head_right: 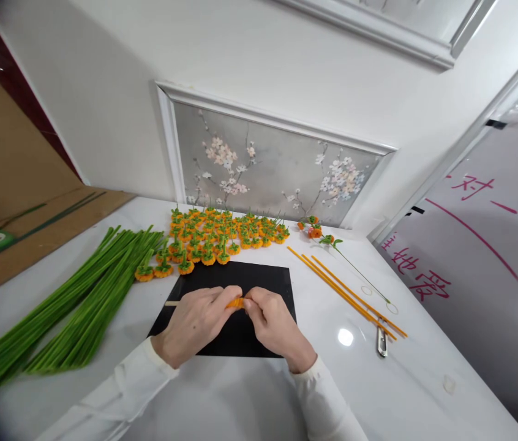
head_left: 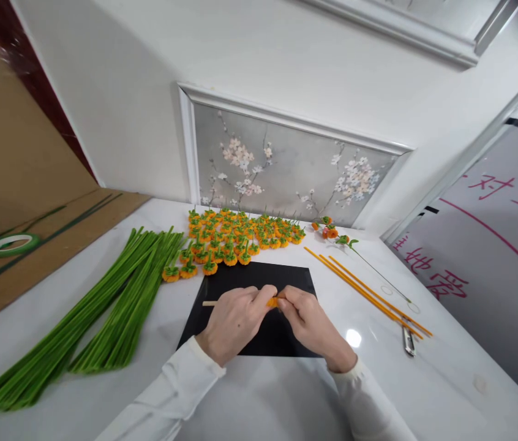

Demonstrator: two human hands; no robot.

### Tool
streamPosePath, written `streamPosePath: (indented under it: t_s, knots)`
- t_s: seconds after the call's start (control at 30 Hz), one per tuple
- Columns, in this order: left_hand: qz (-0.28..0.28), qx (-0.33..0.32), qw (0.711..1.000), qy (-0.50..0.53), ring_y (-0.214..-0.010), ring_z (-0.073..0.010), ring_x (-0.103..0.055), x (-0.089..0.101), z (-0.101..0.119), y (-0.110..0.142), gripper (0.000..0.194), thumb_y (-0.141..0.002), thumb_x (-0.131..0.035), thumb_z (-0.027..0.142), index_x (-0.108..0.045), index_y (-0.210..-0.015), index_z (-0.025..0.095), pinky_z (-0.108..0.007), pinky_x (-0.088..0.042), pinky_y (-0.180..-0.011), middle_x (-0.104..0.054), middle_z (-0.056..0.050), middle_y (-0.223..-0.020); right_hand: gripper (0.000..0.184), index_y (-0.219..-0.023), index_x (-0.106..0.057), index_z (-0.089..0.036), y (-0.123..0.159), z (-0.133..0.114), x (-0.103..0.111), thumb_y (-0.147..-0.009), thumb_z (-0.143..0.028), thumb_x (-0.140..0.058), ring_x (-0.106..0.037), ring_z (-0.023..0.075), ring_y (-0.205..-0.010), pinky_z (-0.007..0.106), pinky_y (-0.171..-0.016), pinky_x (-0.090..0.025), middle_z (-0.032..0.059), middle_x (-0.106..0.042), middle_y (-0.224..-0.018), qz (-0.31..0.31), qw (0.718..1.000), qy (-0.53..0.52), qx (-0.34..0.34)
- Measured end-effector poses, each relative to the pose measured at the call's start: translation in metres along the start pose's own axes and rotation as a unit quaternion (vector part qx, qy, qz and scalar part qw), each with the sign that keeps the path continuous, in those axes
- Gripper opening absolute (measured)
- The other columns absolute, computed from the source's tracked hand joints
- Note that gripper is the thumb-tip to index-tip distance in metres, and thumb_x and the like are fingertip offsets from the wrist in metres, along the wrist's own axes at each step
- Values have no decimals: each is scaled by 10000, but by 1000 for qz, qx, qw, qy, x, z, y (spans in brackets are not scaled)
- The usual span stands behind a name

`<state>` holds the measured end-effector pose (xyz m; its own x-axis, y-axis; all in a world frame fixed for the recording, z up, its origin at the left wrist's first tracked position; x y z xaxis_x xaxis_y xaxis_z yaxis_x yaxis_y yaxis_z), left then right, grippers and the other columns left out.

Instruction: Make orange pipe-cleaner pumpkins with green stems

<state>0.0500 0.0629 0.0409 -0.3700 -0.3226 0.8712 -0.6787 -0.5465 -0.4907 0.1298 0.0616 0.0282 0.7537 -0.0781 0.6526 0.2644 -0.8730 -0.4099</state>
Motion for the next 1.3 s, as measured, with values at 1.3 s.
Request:
streamPosePath:
  t_s: [1.3]
  knots:
    - [-92, -2, 969, 231, -827, -172, -609, -2, -11, -5, 241, -852, -563, 189, -617, -1085, 216, -258, -448, -712, -669, -28, -912, 235, -778, -607, -189, 3, 14, 1, -932, -258, -443, -452, 100, -541, 215, -527, -348, -37, -525, -613, -59, 997, -16, -52]
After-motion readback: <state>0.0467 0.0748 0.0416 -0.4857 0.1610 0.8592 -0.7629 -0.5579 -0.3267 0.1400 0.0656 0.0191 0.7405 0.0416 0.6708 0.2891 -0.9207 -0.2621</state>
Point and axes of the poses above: each hand's wrist, its own y-axis away from the middle knuckle, its own x-axis out of the back of the hand, z = x × y, the point moved 10 cm from there along -y, towards the middle knuckle
